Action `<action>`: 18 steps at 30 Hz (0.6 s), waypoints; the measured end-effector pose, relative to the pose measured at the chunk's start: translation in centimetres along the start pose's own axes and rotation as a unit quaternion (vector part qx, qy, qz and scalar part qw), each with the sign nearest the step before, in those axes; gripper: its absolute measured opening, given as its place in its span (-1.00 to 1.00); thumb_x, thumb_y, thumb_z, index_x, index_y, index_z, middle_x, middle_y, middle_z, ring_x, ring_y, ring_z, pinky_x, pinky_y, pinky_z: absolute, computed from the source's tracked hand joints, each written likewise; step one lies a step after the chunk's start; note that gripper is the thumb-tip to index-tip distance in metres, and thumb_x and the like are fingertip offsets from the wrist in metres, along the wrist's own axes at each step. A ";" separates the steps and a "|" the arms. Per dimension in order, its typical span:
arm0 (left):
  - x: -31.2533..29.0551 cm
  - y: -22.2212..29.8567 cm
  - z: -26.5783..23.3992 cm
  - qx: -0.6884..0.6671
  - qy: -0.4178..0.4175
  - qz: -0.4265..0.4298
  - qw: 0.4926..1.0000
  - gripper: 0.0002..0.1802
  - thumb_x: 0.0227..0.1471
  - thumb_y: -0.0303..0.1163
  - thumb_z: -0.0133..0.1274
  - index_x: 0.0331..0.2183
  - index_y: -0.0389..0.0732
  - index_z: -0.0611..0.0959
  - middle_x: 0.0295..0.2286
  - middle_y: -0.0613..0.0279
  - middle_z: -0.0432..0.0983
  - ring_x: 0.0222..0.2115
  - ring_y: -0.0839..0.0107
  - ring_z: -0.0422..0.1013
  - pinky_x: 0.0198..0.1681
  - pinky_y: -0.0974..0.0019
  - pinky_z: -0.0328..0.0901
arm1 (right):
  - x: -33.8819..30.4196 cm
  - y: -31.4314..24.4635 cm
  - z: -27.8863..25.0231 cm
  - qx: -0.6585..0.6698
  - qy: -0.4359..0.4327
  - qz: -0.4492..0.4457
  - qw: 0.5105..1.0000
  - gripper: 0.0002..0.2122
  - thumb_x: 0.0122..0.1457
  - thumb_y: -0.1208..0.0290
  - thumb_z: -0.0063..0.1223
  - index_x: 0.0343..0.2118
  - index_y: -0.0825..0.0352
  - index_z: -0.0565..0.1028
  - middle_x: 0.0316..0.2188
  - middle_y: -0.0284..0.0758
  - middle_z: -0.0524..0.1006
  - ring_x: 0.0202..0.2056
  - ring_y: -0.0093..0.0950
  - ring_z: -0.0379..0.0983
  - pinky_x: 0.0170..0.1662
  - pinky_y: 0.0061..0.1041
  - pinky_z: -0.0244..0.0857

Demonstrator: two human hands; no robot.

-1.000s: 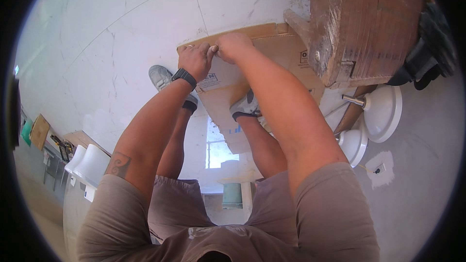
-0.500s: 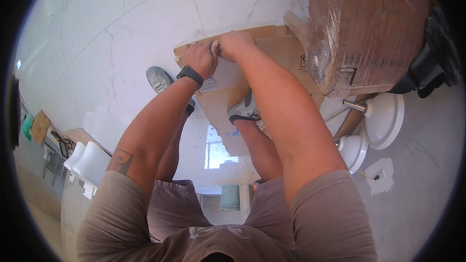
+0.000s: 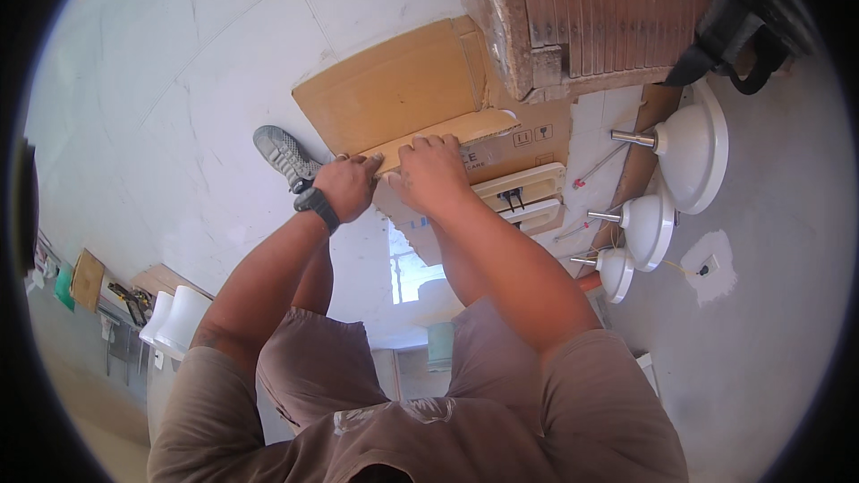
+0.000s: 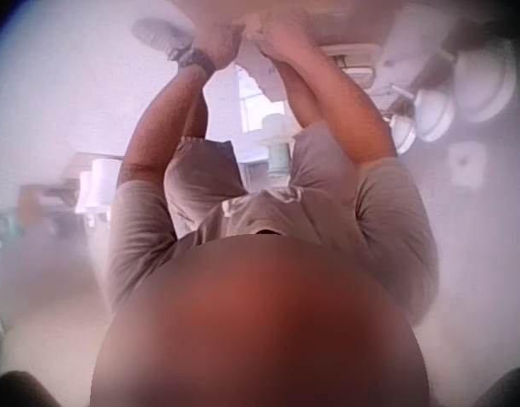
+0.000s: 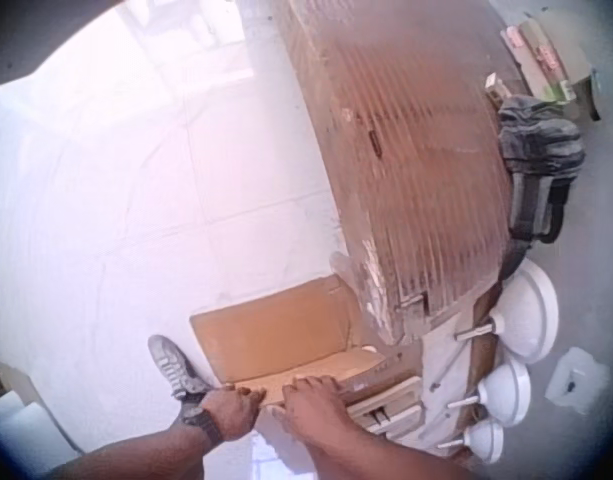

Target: The person tightens plumbing connections under a wall-mounted urinal, then retrieves a cardboard piece and returns to apply sealant around the pipe joints. They wipe the area with the cardboard and continue adjusting the plumbing.

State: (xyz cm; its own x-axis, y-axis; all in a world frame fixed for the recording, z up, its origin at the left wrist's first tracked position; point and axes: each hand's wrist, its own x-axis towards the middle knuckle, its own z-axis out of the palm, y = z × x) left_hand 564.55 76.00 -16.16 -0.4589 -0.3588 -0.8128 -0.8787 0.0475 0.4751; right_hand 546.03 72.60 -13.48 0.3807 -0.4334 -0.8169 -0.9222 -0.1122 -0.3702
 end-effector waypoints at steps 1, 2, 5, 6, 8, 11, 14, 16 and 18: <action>-1.0 1.0 1.0 0.033 -0.017 0.008 0.999 -0.46 0.15 -0.35 -0.04 0.17 -0.22 0.45 -0.07 -0.03 0.56 -0.11 0.02 0.51 -0.08 0.04 0.42 | -0.8 0.4 0.1 0.017 -0.012 0.035 0.999 -0.62 0.22 0.12 0.04 -0.14 0.37 0.60 -0.11 -0.11 0.57 0.05 -0.20 0.44 0.12 -0.16 0.19; -1.7 1.9 2.0 0.041 -0.023 0.007 0.999 -0.42 0.14 -0.38 -0.06 0.21 -0.24 0.40 -0.02 -0.06 0.53 -0.09 0.01 0.50 -0.08 0.04 0.43 | -1.7 0.8 0.3 0.036 -0.025 0.071 0.997 -0.59 0.22 0.10 0.02 -0.12 0.39 0.59 -0.08 -0.09 0.56 0.07 -0.20 0.42 0.15 -0.17 0.17; -2.5 3.6 4.6 0.063 -0.057 -0.001 0.996 -0.33 0.13 -0.44 -0.11 0.28 -0.29 0.26 0.08 -0.13 0.42 -0.06 0.00 0.48 -0.09 0.05 0.44 | -2.3 4.8 0.3 -0.031 -0.052 0.204 0.977 -0.53 0.23 0.07 -0.03 -0.06 0.43 0.57 -0.01 -0.04 0.53 0.14 -0.21 0.38 0.21 -0.18 0.14; -2.7 3.9 5.2 0.070 -0.058 -0.003 0.996 -0.30 0.12 -0.45 -0.11 0.30 -0.30 0.21 0.11 -0.15 0.39 -0.05 -0.01 0.48 -0.10 0.05 0.44 | -1.6 6.8 0.4 -0.046 -0.063 0.258 0.963 -0.60 0.22 0.19 -0.03 -0.05 0.40 0.58 0.01 -0.07 0.54 0.14 -0.24 0.40 0.20 -0.17 0.17; -3.0 4.3 6.2 0.089 -0.075 0.008 0.993 -0.31 0.15 -0.43 -0.16 0.31 -0.30 0.19 0.12 -0.24 0.35 -0.04 -0.02 0.46 -0.11 0.00 0.44 | 0.3 11.2 0.6 -0.012 -0.135 0.334 0.933 -0.66 0.20 0.37 -0.03 -0.01 0.36 0.58 0.06 -0.08 0.54 0.13 -0.24 0.44 0.16 -0.18 0.25; -3.3 4.8 7.1 0.083 -0.084 0.004 0.993 -0.30 0.17 -0.44 -0.19 0.33 -0.28 0.15 0.20 -0.28 0.23 0.01 -0.05 0.42 -0.05 -0.05 0.40 | 5.0 15.9 2.3 0.005 -0.272 0.299 0.915 -0.63 0.17 0.44 -0.03 0.04 0.37 0.56 0.10 -0.06 0.52 0.09 -0.16 0.49 0.11 -0.18 0.34; -3.6 4.5 8.0 0.042 -0.079 -0.008 0.996 -0.26 0.15 -0.41 -0.14 0.35 -0.20 0.13 0.25 -0.28 0.13 0.09 -0.13 0.33 0.07 -0.08 0.33 | 7.4 18.2 5.9 0.072 -0.206 0.341 0.914 -0.63 0.17 0.46 -0.04 0.02 0.40 0.57 0.08 -0.04 0.53 0.08 -0.11 0.50 0.11 -0.19 0.37; -3.9 3.5 8.9 0.038 -0.073 -0.002 0.997 -0.23 0.17 -0.31 -0.07 0.36 -0.15 0.12 0.27 -0.27 0.08 0.18 -0.21 0.23 0.19 -0.09 0.24 | 8.8 19.6 7.8 0.108 -0.141 0.375 0.910 -0.65 0.17 0.46 -0.05 -0.01 0.40 0.59 0.06 -0.03 0.54 0.09 -0.09 0.49 0.12 -0.21 0.37; -4.5 2.0 10.2 -0.066 -0.059 -0.001 0.996 -0.16 0.16 -0.10 0.00 0.37 -0.11 0.12 0.30 -0.31 0.01 0.26 -0.27 0.06 0.29 -0.10 0.07 | 9.9 20.6 9.4 0.105 -0.123 0.380 0.911 -0.66 0.16 0.45 -0.05 -0.03 0.37 0.61 0.03 -0.02 0.55 0.09 -0.07 0.48 0.11 -0.23 0.38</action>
State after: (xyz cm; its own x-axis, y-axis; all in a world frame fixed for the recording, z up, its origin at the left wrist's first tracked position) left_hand 563.56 87.20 -14.99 -0.4760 -0.2470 -0.8441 -0.8581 -0.0798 0.5072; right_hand 531.49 74.37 -33.37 -0.3346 -0.0981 -0.9372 -0.9021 0.3208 0.2885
